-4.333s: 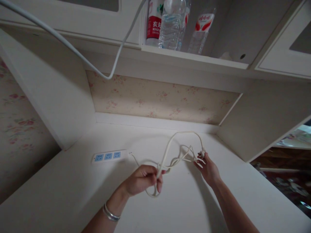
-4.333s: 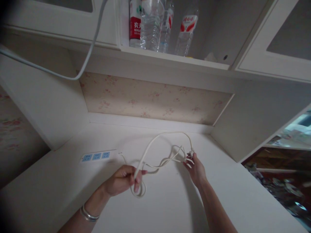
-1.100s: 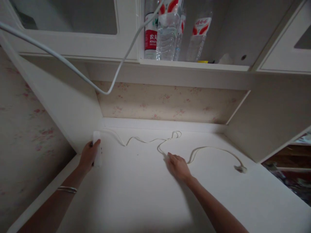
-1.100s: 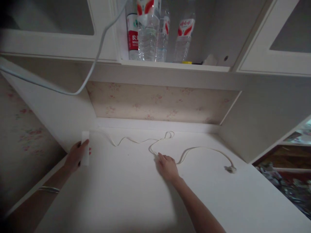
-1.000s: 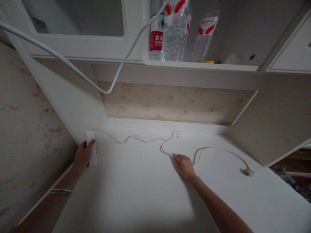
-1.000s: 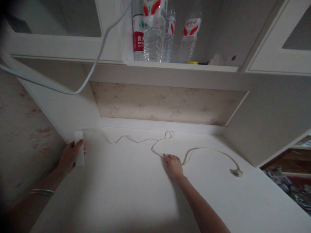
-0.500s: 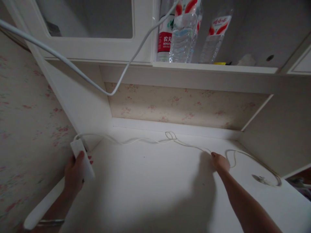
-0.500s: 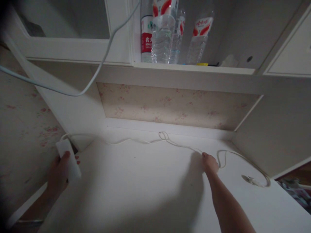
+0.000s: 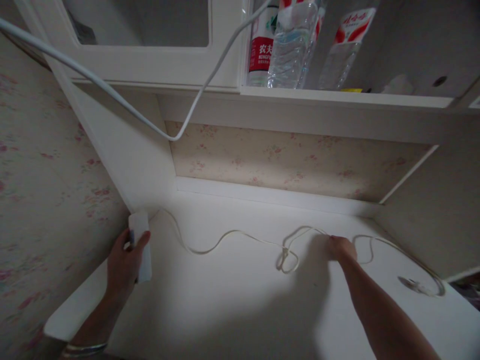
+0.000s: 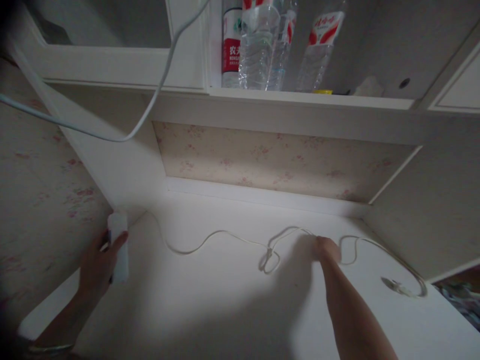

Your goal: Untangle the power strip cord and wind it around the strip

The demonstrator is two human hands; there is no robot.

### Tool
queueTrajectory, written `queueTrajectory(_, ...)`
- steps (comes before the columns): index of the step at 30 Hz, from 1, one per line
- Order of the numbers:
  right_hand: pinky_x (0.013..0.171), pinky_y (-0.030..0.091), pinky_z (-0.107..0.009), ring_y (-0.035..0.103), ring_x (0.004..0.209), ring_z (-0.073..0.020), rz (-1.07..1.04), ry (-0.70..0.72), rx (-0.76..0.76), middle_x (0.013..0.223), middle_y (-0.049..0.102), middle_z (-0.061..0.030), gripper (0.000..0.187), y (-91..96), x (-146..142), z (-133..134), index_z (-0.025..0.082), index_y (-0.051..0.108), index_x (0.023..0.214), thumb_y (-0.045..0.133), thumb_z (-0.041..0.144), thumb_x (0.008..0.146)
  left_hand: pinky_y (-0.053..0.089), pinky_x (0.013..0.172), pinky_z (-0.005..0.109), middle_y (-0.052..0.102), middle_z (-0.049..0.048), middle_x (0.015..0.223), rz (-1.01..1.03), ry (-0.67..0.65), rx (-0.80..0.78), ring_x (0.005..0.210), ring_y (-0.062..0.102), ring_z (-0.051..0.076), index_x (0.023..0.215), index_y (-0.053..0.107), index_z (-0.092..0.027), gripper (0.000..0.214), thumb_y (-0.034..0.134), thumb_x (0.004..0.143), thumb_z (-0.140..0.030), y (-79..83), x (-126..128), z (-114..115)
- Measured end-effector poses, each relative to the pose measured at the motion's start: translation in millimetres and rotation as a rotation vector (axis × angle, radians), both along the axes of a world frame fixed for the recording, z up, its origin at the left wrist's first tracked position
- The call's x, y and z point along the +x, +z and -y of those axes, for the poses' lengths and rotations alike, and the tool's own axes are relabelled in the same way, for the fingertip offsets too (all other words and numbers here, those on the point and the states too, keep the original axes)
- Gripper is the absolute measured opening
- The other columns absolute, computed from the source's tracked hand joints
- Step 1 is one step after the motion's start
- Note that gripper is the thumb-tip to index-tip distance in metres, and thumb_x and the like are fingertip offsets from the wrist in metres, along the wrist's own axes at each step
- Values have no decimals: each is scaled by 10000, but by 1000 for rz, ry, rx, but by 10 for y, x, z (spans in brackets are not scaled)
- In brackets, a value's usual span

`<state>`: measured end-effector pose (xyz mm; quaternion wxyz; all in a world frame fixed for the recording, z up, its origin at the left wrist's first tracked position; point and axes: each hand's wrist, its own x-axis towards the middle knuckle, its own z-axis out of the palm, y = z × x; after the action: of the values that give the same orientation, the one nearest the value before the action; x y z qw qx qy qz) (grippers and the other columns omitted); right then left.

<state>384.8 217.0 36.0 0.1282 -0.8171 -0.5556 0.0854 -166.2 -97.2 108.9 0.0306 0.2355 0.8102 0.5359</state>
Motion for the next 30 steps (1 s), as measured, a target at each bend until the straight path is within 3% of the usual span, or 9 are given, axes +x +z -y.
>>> queueTrajectory(4,862,466,-461,562,1099,-334,-2,153,138,1174,601,-200,399,17,-352,112,130,639,1156,467,207,805,449,948,424,593,111,1224,-246,-165,-200,1036,603,283,1298,494,-189,711,619,723,-587,162,128,-149)
queueTrajectory(7,1007,383,-407,461,1227,-255,-50,355,275,1324,512,-134,483,167,-828,263,165,513,1308,435,186,832,404,1009,382,573,98,1257,-462,-383,-240,1131,554,263,1309,476,-189,674,602,756,-553,238,272,-236)
queueTrajectory(8,1022,375,-385,465,1220,-229,-96,443,325,1309,526,-111,458,247,-1038,353,177,511,1300,433,226,852,412,999,371,575,88,1253,-510,-440,-250,1127,556,254,1315,468,-203,653,591,771,-541,261,342,-264)
queueTrajectory(10,997,399,-409,495,1166,-240,-464,672,448,1278,538,-119,417,435,-1508,606,169,539,1234,483,345,860,439,958,357,585,66,1233,-559,-525,-260,1083,581,240,1320,455,-235,609,577,792,-514,311,513,-324)
queueTrajectory(14,950,430,-378,506,1141,-201,-1110,947,169,1341,476,-73,454,752,-2408,1230,268,454,1280,473,499,890,464,912,323,582,38,1223,-580,-651,-177,1065,592,225,1306,448,-289,563,612,789,-440,402,915,-433)
queueTrajectory(17,824,489,-346,570,987,-182,-1380,974,-11,1257,521,-62,513,776,-2803,1557,307,371,1331,434,564,891,470,898,312,582,41,1185,-551,-729,-74,1068,582,213,1295,440,-289,527,611,801,-353,441,1169,-467)
queueTrajectory(21,591,477,-285,577,688,-155,-1454,807,-135,888,611,-23,603,512,-2934,1779,302,309,1330,397,665,856,484,871,313,559,67,1188,-482,-782,-43,1051,575,210,1313,423,-245,537,590,803,-276,474,1352,-458)
queueTrajectory(25,513,431,-257,545,514,-138,-1351,844,-297,623,568,25,539,221,-2905,1930,214,423,1125,322,677,868,491,876,301,534,70,1223,-456,-891,-69,1032,574,199,1317,440,-231,630,569,711,-119,486,1429,-522)
queueTrajectory(30,505,411,-247,496,437,-118,-1004,1013,-424,568,529,35,308,297,-2747,1966,178,503,954,376,455,907,429,982,329,531,77,1266,-655,-986,-155,1134,519,214,1311,458,-208,638,561,692,-94,412,1477,-741)
